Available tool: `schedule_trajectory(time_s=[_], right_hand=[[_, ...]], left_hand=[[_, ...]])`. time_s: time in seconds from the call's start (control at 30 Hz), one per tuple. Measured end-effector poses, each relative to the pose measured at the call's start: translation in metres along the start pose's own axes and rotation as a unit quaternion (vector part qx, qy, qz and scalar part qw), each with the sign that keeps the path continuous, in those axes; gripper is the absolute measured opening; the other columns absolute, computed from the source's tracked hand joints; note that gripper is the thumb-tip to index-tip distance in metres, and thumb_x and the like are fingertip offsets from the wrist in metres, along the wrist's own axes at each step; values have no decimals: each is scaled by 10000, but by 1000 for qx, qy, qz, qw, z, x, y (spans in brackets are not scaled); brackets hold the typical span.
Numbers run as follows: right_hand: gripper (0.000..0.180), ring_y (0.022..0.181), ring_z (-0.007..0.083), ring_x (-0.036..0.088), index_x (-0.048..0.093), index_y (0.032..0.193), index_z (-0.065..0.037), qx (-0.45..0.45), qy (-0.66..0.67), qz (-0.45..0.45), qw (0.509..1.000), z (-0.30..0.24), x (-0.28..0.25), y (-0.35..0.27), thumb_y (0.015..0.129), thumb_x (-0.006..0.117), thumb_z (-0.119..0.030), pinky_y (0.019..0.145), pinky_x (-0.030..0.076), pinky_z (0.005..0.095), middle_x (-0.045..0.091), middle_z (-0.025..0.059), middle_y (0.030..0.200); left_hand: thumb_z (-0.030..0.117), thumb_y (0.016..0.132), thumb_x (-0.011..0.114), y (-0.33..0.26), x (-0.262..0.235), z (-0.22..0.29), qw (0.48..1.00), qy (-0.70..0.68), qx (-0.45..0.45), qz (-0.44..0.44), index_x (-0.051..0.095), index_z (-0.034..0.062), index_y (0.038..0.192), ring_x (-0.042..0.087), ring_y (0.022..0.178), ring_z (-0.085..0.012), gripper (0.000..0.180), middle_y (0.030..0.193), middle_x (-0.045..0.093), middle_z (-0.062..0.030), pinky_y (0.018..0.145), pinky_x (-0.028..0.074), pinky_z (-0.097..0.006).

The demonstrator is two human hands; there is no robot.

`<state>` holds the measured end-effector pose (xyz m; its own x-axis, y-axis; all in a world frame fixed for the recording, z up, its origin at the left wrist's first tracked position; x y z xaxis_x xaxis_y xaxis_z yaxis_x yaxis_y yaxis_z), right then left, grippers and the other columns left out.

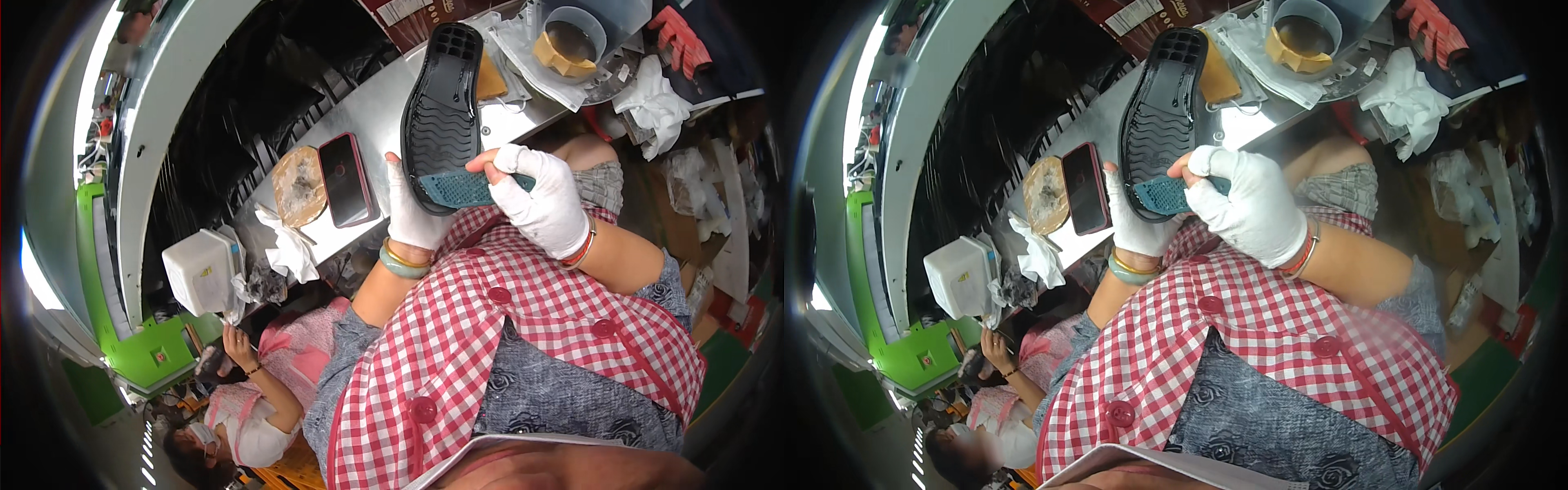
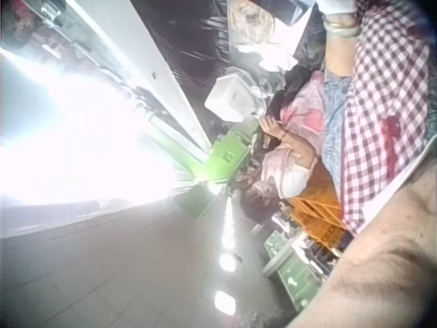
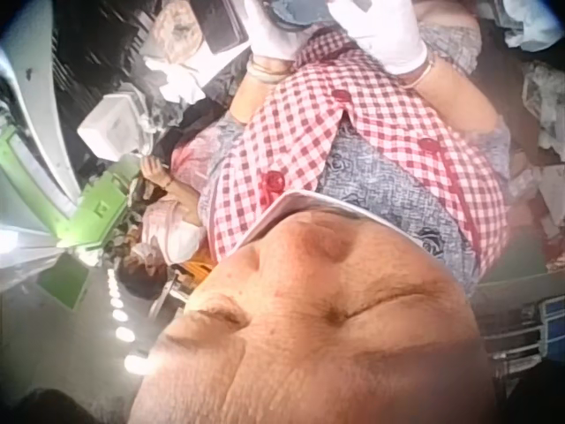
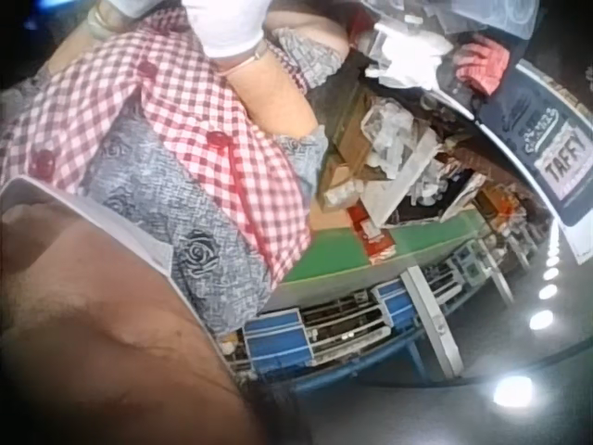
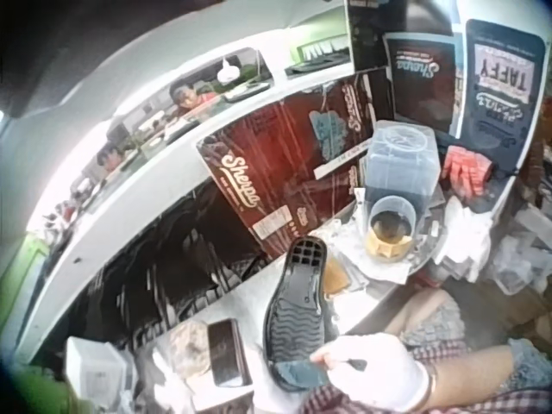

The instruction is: The person scrubs the soles of black slip-on shoes using a small blue brush. They repeatedly dip the brush into a container of liquid and scrub the textured bottom of the shoes, then place the cleaned shoes on a nearby counter. A second person is visible in the background performing a similar task.

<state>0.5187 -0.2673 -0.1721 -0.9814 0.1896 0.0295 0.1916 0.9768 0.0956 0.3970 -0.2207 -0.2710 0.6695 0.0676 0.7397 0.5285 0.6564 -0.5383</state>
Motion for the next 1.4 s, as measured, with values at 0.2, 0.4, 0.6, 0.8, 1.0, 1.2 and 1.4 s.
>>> schedule_trajectory(time_s=[0.2,0.4,0.6,0.8,1.0,1.2,1.4], right_hand=[[151,669,50,483,616,936,-1,-20,-30,-122,992,-6,13,7,888,510,-98,601,391,190,556,-6,753],[195,623,66,535,603,961,2,98,9,-220,970,2,40,25,900,515,-161,546,437,182,547,20,807],[245,533,52,551,606,995,-54,145,20,-273,951,10,67,47,898,511,-257,441,360,151,608,20,800],[271,535,41,540,626,974,-59,142,19,-275,951,23,90,68,872,537,-294,445,348,157,609,16,743],[273,532,46,523,654,933,-67,125,25,-264,956,30,93,85,851,571,-314,483,346,183,606,5,717],[243,553,65,531,659,935,-52,135,-23,-269,953,34,80,88,843,595,-267,529,383,188,616,15,780],[207,562,85,538,653,932,-22,143,-25,-270,952,40,67,86,847,592,-201,569,428,205,622,30,826]], left_hand=[[788,681,415,-4,-12,4,999,21,-28,-21,383,-34,1245,476,1118,-331,997,1232,447,-216,972,369,-453],[722,776,326,-8,-24,25,983,12,-83,-164,437,13,1215,584,950,-315,841,1074,560,-209,741,511,-396],[571,875,292,-11,-27,47,981,93,-119,-124,407,99,1242,619,537,-320,609,867,598,-241,339,496,-295],[486,903,314,-2,-35,77,971,139,-147,-129,420,79,1206,589,450,-303,519,811,585,-232,316,487,-290],[440,895,400,7,-42,101,972,149,-180,-7,515,59,1123,612,502,-291,458,889,627,-175,361,507,-297],[480,854,475,26,-65,118,944,283,-171,-18,578,32,1011,570,473,-169,485,761,633,-101,323,399,-228],[454,845,514,24,-52,122,931,299,-207,-18,584,6,973,539,410,-146,471,651,617,-88,288,369,-216]])
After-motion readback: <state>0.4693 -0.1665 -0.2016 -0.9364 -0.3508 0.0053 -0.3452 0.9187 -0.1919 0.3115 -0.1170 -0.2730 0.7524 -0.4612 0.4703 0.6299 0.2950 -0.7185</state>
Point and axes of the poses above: each hand's wrist, its own y-axis towards the middle knuckle, its own x-axis out of the palm, z = x × y, the point moved 7 cm from there along y, towards the middle knuckle
